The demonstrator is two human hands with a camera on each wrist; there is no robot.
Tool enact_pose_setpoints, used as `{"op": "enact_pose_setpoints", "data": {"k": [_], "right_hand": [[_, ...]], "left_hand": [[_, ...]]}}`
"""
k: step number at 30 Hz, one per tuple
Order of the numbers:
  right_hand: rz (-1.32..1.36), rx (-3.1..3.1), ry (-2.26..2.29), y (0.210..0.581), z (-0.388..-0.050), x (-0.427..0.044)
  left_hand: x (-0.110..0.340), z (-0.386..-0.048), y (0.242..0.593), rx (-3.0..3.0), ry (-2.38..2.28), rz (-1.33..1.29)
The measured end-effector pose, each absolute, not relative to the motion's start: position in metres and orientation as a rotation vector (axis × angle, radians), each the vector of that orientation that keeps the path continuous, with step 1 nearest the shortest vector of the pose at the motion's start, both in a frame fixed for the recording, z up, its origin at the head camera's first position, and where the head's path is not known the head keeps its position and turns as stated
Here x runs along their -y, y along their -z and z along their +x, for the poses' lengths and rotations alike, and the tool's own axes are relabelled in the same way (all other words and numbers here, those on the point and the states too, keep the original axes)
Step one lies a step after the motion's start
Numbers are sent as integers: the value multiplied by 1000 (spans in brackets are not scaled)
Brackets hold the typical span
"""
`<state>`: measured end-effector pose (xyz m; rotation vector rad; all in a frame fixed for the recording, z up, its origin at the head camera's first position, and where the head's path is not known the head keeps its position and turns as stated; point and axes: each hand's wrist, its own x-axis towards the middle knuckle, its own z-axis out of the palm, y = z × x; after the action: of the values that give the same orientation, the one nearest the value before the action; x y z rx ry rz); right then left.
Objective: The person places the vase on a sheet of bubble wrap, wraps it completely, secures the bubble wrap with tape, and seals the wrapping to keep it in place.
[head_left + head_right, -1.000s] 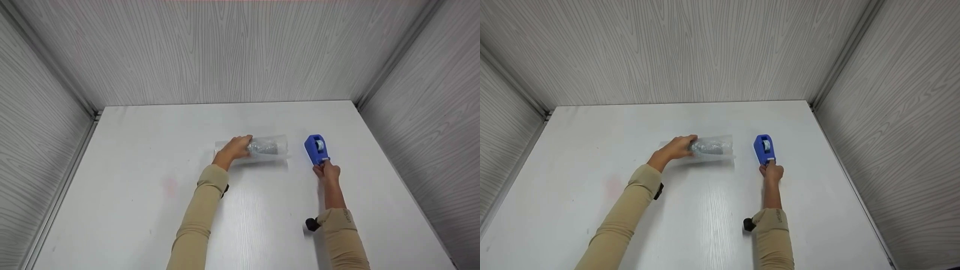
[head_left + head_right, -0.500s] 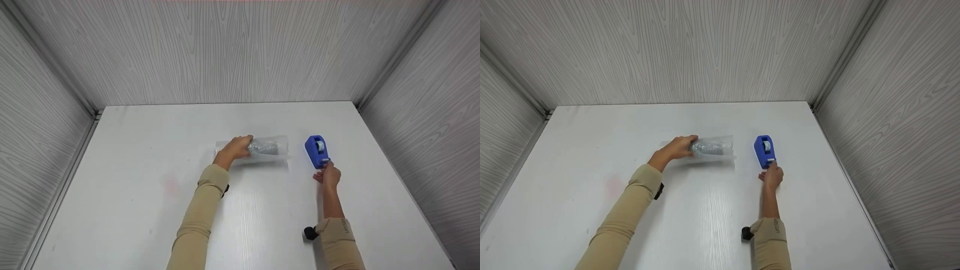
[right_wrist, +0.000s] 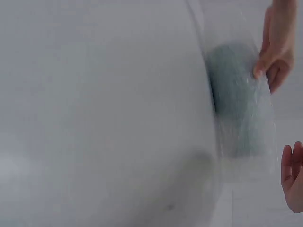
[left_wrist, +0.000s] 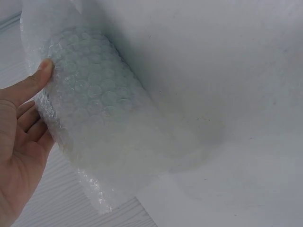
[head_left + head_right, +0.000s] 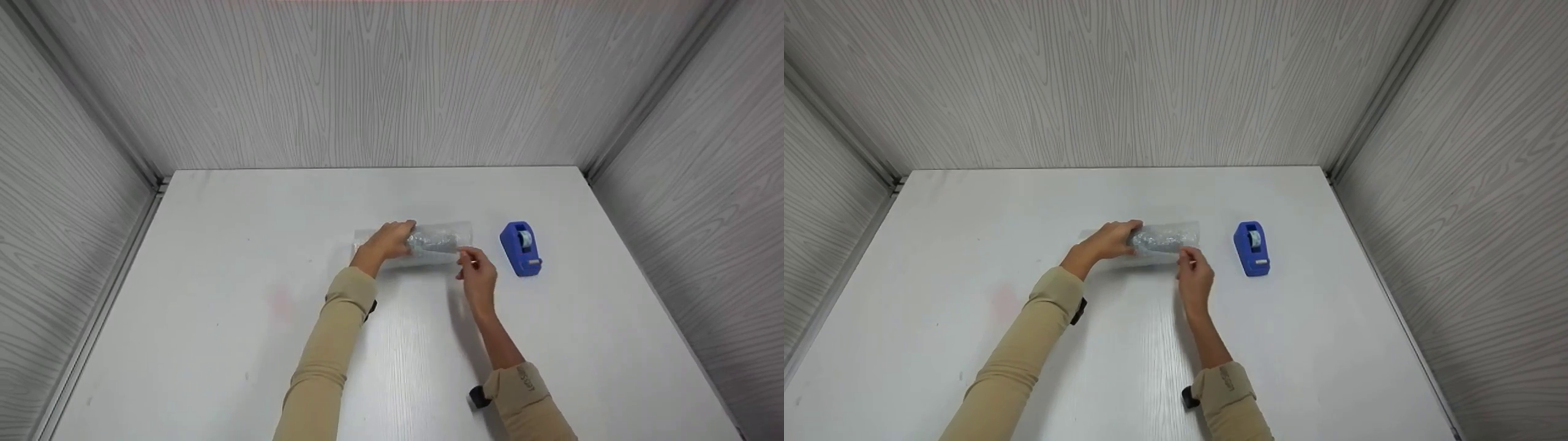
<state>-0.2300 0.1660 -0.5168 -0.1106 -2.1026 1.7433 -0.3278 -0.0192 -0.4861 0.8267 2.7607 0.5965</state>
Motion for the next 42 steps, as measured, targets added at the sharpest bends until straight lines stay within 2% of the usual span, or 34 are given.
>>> {"op": "enact_pose_setpoints", "data": {"k": [5, 12, 16, 23, 35, 42], "right_hand": [[13, 2182, -1854, 505, -224, -127], [60, 2108, -2083, 514, -234, -106], [-2, 2001, -2145, 521, -237, -98], [-163, 1941, -2102, 526, -238, -88], [-200, 1977, -2055, 521, -242, -86], [-287, 2135, -1887, 543, -257, -89]], "left_hand": [[18, -327, 487, -2762, -579, 831], [20, -325, 486, -2782, -535, 850], [21, -325, 487, -2785, -554, 865], [21, -325, 486, -2780, -586, 851], [20, -324, 484, -2772, -573, 840], [20, -326, 481, -2758, -567, 821]]}}
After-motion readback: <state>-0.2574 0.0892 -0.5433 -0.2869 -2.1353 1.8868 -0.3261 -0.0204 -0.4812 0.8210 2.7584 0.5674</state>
